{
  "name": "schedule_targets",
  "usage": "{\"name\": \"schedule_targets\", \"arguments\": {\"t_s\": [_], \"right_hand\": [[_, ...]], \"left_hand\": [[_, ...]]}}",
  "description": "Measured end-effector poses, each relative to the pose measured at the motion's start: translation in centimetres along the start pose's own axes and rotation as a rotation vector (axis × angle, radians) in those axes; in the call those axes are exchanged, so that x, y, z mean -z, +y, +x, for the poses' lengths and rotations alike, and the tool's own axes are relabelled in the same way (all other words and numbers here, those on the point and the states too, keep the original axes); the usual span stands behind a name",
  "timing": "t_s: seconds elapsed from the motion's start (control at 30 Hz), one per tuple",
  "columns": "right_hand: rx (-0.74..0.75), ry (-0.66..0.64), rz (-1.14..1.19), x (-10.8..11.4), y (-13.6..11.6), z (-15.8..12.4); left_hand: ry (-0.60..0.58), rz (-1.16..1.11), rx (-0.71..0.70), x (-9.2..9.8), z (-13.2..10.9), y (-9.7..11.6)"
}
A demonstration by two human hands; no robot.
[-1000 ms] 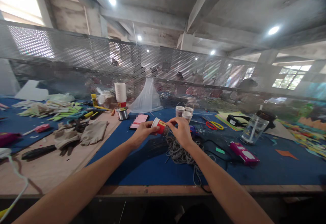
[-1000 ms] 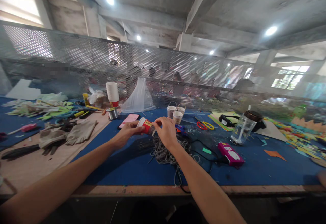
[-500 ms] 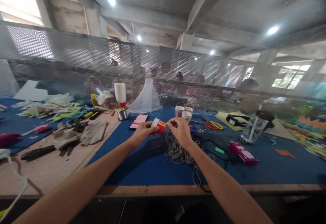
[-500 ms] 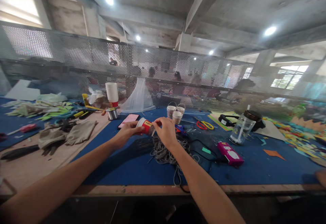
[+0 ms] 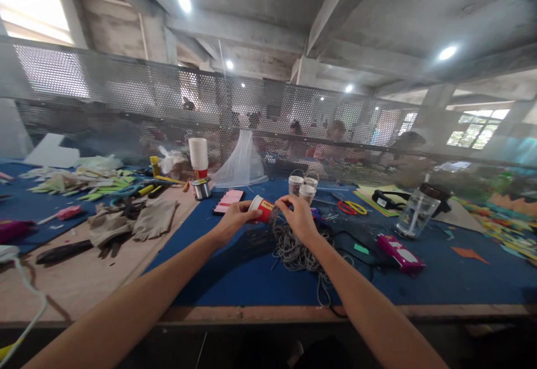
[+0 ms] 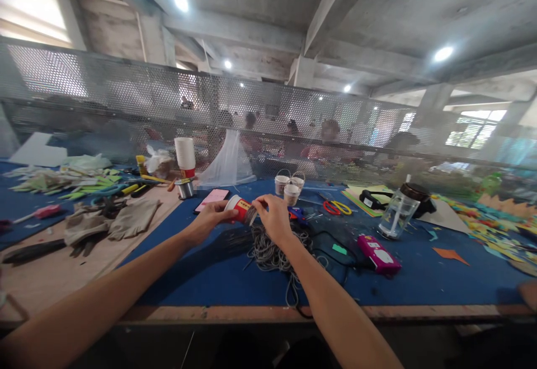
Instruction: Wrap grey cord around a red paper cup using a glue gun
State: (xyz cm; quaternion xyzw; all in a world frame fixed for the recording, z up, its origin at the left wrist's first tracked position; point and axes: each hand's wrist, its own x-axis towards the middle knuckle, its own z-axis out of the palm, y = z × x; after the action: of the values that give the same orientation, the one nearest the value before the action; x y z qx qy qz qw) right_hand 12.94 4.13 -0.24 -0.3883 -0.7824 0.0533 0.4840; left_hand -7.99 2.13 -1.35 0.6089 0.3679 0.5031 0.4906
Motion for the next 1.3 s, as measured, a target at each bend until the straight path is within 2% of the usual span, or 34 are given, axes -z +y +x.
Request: {"name": "schedule_targets", "arguments": {"t_s": [0.2,0.37,0.47,0.73,0.93,1.3], "right_hand": [[-0.034,-0.011,0.046,-0.1,0.1,-0.1],[-0.132,-0.145,0.136,-0.6,0.2,-0.4],[-0.153,-0.175,0.167,-0.6,0.0,-0.4],[-0.082,-0.145,0.170,-0.8,0.4,-0.4],[0.000,-0.132,0.088,-1.1,0.8,-0.6],[-0.018,-0.086,0.082,-0.8,0.6,-0.5]], "left_hand": [[0.060,-0.069,0.005,0.3,0.3,-0.4],[0.085,-0.115,0.028,0.4,0.3,-0.3],[0.083,-0.128,0.028,0.4,0.4,-0.4],[0.098,-0.179,0.034,0.3,0.4,-0.1],[0.112,-0.154,0.049,0.4,0.4,-0.1],[0.181,-0.215,0.065,0.8,0.7,-0.4]]}}
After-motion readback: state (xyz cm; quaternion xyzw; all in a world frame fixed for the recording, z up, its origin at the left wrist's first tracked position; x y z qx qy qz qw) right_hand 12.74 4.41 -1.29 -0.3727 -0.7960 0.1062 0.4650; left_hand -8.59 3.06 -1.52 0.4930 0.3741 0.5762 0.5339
